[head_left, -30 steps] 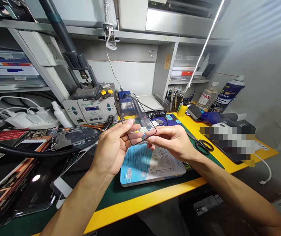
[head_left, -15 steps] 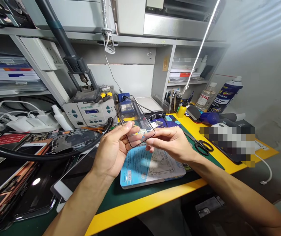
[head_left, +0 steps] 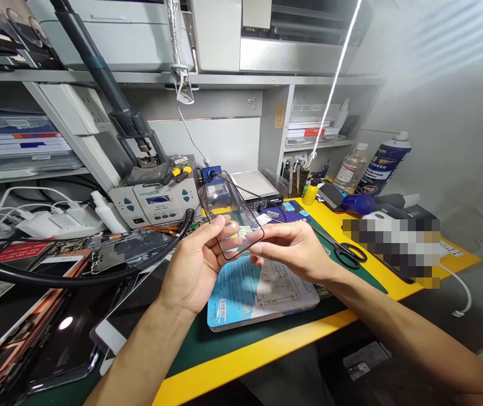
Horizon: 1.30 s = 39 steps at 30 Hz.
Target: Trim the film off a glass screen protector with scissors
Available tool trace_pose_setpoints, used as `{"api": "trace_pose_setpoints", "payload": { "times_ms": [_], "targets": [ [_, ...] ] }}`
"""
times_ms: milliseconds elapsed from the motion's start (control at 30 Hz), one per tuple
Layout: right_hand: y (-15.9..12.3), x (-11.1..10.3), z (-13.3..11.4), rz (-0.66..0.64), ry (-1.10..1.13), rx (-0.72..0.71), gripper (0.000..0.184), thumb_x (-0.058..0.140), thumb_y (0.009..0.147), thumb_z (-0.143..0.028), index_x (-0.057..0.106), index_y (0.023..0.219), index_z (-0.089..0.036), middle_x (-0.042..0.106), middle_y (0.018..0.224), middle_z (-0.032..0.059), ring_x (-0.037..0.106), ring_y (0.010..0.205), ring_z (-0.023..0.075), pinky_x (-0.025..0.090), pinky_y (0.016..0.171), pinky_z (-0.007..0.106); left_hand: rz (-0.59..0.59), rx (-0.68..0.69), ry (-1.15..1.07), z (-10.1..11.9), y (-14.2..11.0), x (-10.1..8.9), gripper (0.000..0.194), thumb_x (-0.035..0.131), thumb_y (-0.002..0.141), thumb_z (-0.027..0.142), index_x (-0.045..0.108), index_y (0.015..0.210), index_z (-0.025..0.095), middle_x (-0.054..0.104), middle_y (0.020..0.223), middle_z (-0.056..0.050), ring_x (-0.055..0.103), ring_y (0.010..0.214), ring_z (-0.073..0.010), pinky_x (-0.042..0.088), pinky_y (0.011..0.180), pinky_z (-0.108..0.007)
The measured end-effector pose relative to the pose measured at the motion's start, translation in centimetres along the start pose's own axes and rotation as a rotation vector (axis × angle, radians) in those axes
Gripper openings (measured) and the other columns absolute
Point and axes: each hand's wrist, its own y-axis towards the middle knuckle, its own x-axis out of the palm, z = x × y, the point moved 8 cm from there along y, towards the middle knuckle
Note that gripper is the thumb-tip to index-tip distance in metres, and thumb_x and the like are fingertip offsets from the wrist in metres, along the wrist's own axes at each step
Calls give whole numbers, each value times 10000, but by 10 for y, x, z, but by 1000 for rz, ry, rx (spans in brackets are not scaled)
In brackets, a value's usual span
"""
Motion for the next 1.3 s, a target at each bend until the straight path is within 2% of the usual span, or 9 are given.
{"api": "trace_pose_setpoints", "payload": {
  "times_ms": [233, 433, 667, 767, 833, 933, 1000, 1133, 1300],
  "targets": [
    [-1, 0, 0, -7, 34, -8, 147, 831, 799, -251, 827, 927, -178, 752, 718, 19, 679, 622, 133, 589, 642, 269, -21, 4, 0, -1, 1, -1, 106, 676, 882, 167, 753, 952, 147, 786, 825, -58, 753, 683, -169, 628, 604, -267],
    [-2, 1, 2, 7, 43, -8, 189, 840, 784, -282, 825, 947, -186, 757, 729, 31, 696, 646, 157, 600, 650, 298, -47, 31, 17, 2, -3, 3, 102, 677, 887, 182, 757, 942, 148, 782, 809, -51, 738, 657, -152, 607, 579, -244],
    [0, -2, 2, 60, -85, -84, 205, 736, 869, -324, 807, 923, -139, 750, 697, 56, 683, 587, 160, 599, 631, 313, -107, 117, 73, 6, -6, 9, 124, 738, 855, 226, 745, 934, 131, 772, 819, -63, 719, 692, -148, 593, 606, -233],
    [-3, 0, -4, 94, -225, -167, 230, 637, 950, -311, 794, 921, -145, 741, 695, 50, 673, 584, 154, 584, 599, 288, -114, 154, 107, 7, -5, 10, 207, 760, 845, 264, 723, 995, 127, 769, 865, -72, 718, 754, -165, 604, 659, -265],
    [-6, 0, -10, 136, -346, -255, 212, 608, 963, -271, 788, 930, -163, 748, 729, 48, 679, 626, 156, 574, 608, 275, -79, 222, 161, 10, -6, 8, 340, 785, 827, 275, 683, 1116, 128, 768, 902, -80, 721, 789, -180, 610, 702, -296],
    [-11, 1, -19, 193, -537, -431, 142, 635, 910, -176, 777, 917, -178, 767, 807, 63, 689, 699, 169, 572, 677, 287, -29, 377, 279, 18, -8, 6, 600, 817, 804, 295, 561, 1322, 132, 749, 1053, -112, 724, 847, -195, 607, 786, -345],
    [-15, 3, -25, 203, -637, -552, 139, 648, 875, -123, 762, 929, -180, 778, 854, 75, 701, 723, 172, 577, 713, 293, -60, 431, 325, 19, -10, 9, 702, 832, 789, 314, 503, 1389, 157, 696, 1191, -131, 716, 932, -212, 593, 856, -384],
    [-20, 9, -32, 180, -770, -739, 166, 657, 869, -71, 723, 968, -187, 789, 929, 97, 736, 788, 176, 600, 736, 288, -135, 421, 345, 15, -11, 15, 813, 876, 735, 299, 455, 1424, 205, 630, 1247, -115, 689, 1042, -239, 552, 928, -389],
    [-26, 13, -35, 197, -872, -848, 177, 685, 861, -47, 686, 986, -174, 778, 934, 126, 742, 831, 189, 621, 752, 311, -216, 327, 301, 12, -14, 21, 890, 860, 743, 251, 356, 1473, 183, 619, 1283, -157, 656, 1146, -288, 552, 894, -368]
  ]
}}
